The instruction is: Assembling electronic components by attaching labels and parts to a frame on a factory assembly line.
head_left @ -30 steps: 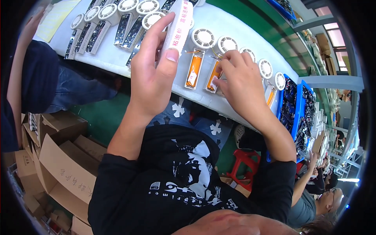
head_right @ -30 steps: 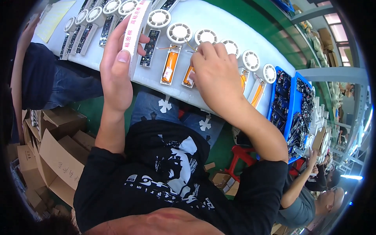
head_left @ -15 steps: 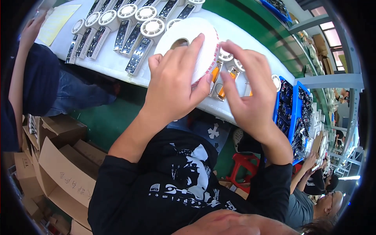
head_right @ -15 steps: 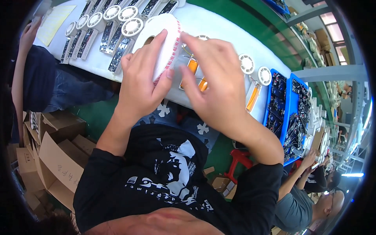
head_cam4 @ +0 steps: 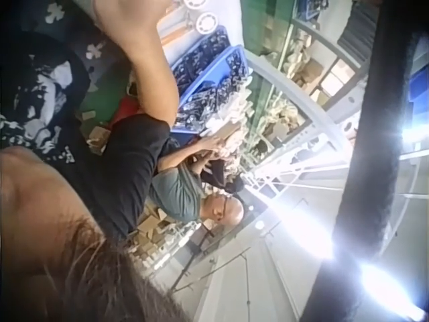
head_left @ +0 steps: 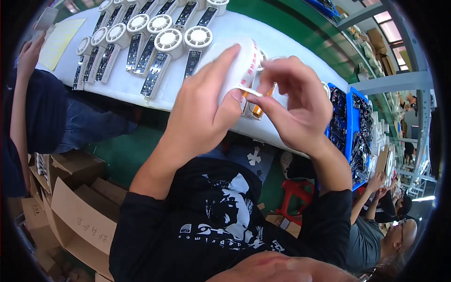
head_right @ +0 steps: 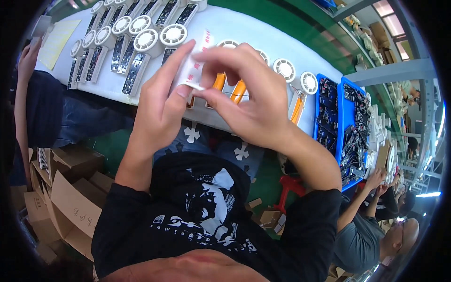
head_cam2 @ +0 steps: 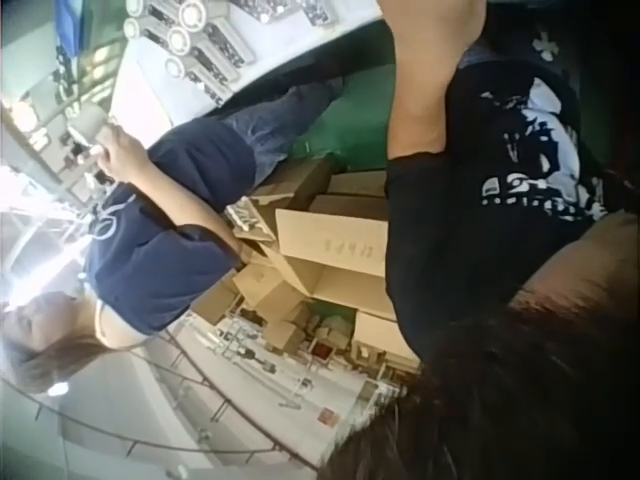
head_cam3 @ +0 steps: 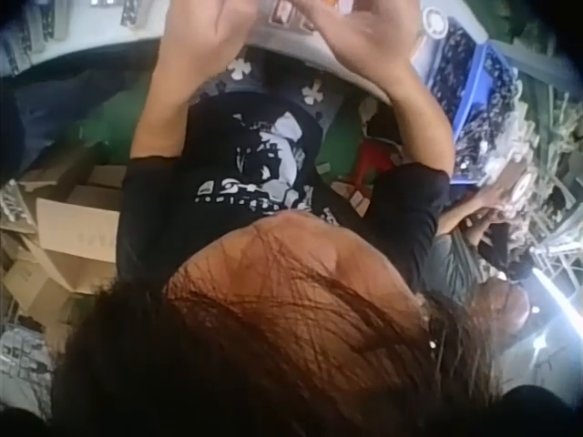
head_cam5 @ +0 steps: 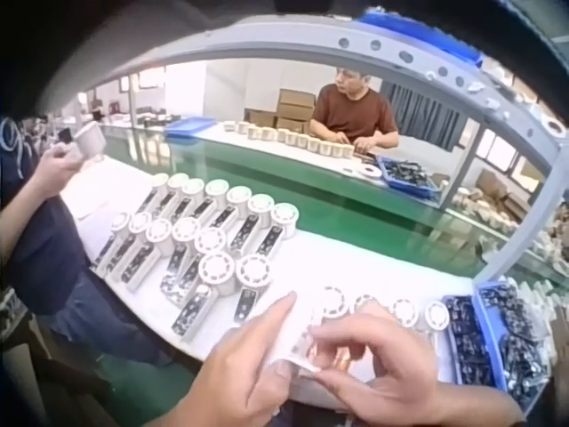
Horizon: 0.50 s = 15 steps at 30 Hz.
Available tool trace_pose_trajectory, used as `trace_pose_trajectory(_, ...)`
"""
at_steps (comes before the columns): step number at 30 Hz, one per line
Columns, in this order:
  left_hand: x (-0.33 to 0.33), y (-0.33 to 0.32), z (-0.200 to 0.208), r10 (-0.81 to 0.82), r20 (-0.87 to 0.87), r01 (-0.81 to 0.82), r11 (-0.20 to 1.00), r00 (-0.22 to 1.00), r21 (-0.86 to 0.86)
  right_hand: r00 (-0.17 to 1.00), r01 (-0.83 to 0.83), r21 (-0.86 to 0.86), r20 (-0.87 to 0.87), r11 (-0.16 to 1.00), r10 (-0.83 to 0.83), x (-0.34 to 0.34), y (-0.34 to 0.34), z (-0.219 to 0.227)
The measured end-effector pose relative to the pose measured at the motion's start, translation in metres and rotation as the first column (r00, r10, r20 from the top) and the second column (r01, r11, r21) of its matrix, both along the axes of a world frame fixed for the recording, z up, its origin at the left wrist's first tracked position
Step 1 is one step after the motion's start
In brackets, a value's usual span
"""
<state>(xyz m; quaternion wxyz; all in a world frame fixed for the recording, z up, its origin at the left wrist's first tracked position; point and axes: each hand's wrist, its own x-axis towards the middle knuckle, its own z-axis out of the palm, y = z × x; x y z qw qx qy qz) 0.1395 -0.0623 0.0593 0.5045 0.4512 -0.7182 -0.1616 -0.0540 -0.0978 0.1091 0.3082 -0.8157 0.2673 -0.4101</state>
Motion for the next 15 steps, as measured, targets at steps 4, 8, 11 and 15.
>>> trace_pose_trajectory(4,-0.004,0.012,0.014,-0.105,-0.459,0.23,0.946,0.882,0.227,0.972,-0.223,-0.613,-0.194,0.758,0.129,-0.014,-0.005,0.023)
trace_pose_trajectory(8,0.015,0.0,0.003,0.094,-0.509,-0.003,0.984,0.856,0.177,0.998,0.053,-0.188,0.048,0.981,-0.045,-0.026,0.004,0.024)
trace_pose_trajectory(11,0.003,0.003,0.003,-0.011,-0.445,0.104,0.977,0.895,0.186,0.889,0.155,0.233,-0.457,0.96,-0.033,-0.033,-0.003,0.022)
trace_pose_trajectory(15,-0.003,0.002,-0.006,-0.021,-0.339,0.076,0.986,0.94,0.15,0.84,0.305,0.362,-0.538,0.881,-0.069,-0.031,-0.002,-0.002)
